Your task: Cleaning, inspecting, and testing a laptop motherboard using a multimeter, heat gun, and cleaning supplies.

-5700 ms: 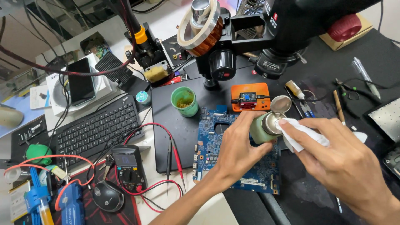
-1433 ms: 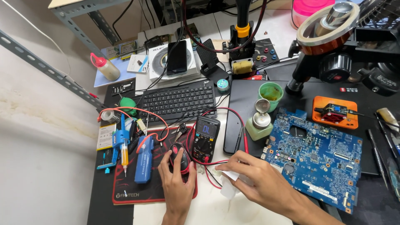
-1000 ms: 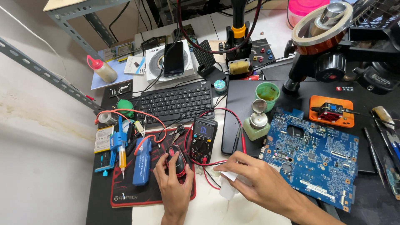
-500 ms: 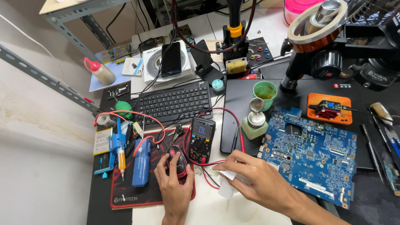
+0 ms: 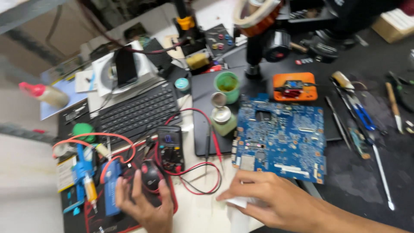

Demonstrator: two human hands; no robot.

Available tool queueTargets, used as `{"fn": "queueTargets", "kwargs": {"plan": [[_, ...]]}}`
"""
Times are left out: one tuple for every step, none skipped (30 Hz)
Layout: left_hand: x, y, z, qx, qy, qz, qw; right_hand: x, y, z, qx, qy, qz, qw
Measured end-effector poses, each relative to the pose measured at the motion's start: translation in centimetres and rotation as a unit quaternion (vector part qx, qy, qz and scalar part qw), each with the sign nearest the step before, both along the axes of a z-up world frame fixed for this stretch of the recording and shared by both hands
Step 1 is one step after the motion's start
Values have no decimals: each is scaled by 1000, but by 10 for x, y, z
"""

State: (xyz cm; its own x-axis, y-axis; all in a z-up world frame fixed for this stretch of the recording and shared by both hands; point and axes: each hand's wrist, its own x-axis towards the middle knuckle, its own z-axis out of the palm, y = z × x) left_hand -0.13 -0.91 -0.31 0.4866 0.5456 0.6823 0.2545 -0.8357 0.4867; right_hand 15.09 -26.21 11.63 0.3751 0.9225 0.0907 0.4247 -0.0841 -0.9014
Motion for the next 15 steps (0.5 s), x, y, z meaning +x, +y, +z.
{"fn": "queueTargets", "kwargs": {"plan": [[-1, -1, 0, -3, 5, -11, 1000, 2, -14, 0, -3, 5, -11, 1000], [-1, -2, 0, 53, -1, -5, 999, 4, -28, 0, 14, 27, -10, 999], [-2, -4, 0, 108, -8, 3, 994, 6, -41, 1, 32, 48, -6, 998], [1, -8, 0, 104, -5, -5, 995, 13, -58, -4, 28, 51, -14, 998], [4, -13, 1, 153, 25, -87, 984, 20, -74, -10, 19, 66, -51, 996], [7, -17, 1, 200, 53, -169, 964, 26, -90, -15, 10, 81, -89, 993], [13, -32, 4, 196, 54, -173, 964, 36, -103, -18, 6, 83, -92, 992], [19, -47, 6, 189, 80, -253, 945, 44, -115, -21, -32, 61, -172, 983], [26, -61, 9, 182, 105, -331, 920, 54, -127, -24, -71, 37, -249, 965], [39, -76, 16, 178, 104, -333, 920, 62, -140, -29, -75, 38, -251, 964], [51, -91, 24, 165, 129, -381, 901, 69, -152, -34, -92, -16, -314, 945], [63, -106, 32, 150, 153, -428, 878, 77, -164, -38, -110, -70, -374, 918], [77, -114, 38, 149, 152, -427, 879, 81, -166, -38, -111, -71, -373, 918], [91, -123, 44, 139, 167, -442, 870, 86, -168, -38, -116, -87, -398, 906], [105, -131, 50, 130, 181, -458, 860, 89, -170, -39, -120, -102, -424, 892]]}}
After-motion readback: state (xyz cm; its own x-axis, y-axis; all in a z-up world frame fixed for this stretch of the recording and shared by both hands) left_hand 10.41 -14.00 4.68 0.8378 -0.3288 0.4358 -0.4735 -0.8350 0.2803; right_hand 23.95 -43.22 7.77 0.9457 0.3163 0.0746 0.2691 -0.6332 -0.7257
